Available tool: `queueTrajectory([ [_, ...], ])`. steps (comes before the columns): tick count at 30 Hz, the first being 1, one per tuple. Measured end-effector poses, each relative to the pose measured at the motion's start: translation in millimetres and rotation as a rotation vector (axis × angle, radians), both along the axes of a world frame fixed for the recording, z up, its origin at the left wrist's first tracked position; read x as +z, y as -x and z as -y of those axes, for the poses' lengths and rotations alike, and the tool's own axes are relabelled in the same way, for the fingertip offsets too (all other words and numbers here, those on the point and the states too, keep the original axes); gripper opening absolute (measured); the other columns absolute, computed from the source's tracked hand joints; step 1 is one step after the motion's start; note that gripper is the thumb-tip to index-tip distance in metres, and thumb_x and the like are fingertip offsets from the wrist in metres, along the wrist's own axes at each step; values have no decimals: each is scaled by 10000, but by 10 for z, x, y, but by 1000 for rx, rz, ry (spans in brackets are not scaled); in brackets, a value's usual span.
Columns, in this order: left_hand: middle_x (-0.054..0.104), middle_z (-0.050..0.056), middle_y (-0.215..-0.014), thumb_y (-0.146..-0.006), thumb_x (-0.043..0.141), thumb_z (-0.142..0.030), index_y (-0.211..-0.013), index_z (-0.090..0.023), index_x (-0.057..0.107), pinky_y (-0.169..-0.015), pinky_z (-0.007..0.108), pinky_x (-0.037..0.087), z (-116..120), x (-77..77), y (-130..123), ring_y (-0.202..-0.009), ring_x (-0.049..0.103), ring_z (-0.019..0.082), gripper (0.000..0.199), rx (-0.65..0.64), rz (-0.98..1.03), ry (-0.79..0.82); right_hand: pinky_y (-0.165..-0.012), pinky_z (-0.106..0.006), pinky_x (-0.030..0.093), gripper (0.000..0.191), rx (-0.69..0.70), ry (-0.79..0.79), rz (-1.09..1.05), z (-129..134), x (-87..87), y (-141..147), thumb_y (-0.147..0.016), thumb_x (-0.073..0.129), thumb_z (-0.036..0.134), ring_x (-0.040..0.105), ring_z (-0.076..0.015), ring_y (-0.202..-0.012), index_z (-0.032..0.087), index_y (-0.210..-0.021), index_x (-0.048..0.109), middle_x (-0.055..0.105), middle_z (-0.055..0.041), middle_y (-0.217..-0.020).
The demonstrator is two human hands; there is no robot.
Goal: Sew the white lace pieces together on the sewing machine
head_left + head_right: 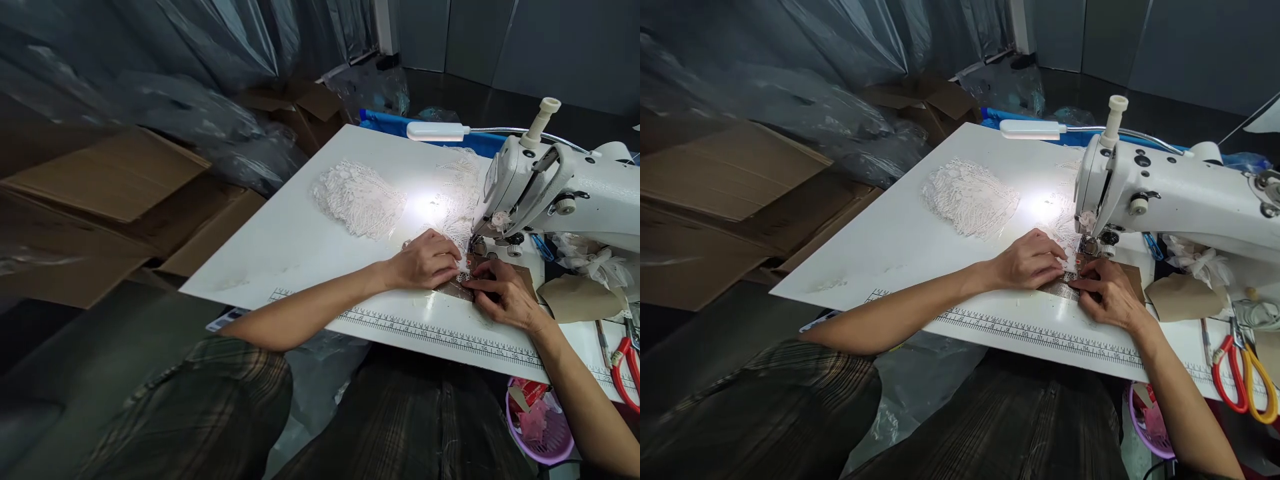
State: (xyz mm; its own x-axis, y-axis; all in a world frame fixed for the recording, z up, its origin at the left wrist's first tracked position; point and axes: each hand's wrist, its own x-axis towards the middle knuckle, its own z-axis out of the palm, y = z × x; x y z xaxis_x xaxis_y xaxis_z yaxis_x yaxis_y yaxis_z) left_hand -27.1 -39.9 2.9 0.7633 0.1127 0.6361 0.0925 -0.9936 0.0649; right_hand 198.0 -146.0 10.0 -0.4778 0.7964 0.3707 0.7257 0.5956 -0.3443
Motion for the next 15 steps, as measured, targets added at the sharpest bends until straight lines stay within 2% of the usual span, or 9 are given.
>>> queueTrajectory([
  [3,746,85,-1001,-988,549,-186,-761,-133,667,-901,381,563,107,10,-26,-855,695,154,261,-50,3,-132,-834,-438,535,323,-34,12,31,14,-1,45,-858,557,204,624,-234,-939,290,-1071,783,661,-93,-1012],
  [5,746,91,-1027,-986,551,-160,-815,-126,683,-970,386,562,139,-9,-32,-910,705,163,219,-50,-49,-148,-817,-436,526,313,-59,39,46,28,3,68,-871,557,229,624,-233,-929,300,-1079,780,663,-91,-992],
  [7,743,98,-1056,-990,581,-228,-877,-126,695,-1013,399,557,137,-27,-25,-959,709,174,190,-47,-100,-95,-818,-435,526,300,-71,69,36,38,10,72,-878,559,247,630,-229,-926,307,-1074,779,668,-84,-984],
  [10,747,100,-1052,-986,602,-389,-928,-127,696,-992,403,573,107,-14,3,-982,711,184,285,-57,-59,32,-834,-414,549,295,-86,90,-78,36,15,41,-896,536,245,648,-217,-954,288,-1063,776,678,-80,-1028],
  [13,756,89,-991,-1028,521,-336,-933,-123,692,-876,364,598,107,22,17,-944,715,183,289,58,44,93,-862,-404,569,311,-112,44,-195,12,-4,5,-916,509,231,661,-213,-989,259,-1101,758,693,-86,-1081],
  [15,743,118,-1075,-1047,458,-298,-1034,-110,685,-869,373,587,123,20,10,-995,709,204,295,169,18,108,-915,-448,555,339,-112,6,-190,-1,-29,9,-920,509,227,654,-233,-1045,260,-1175,729,703,-89,-1149],
])
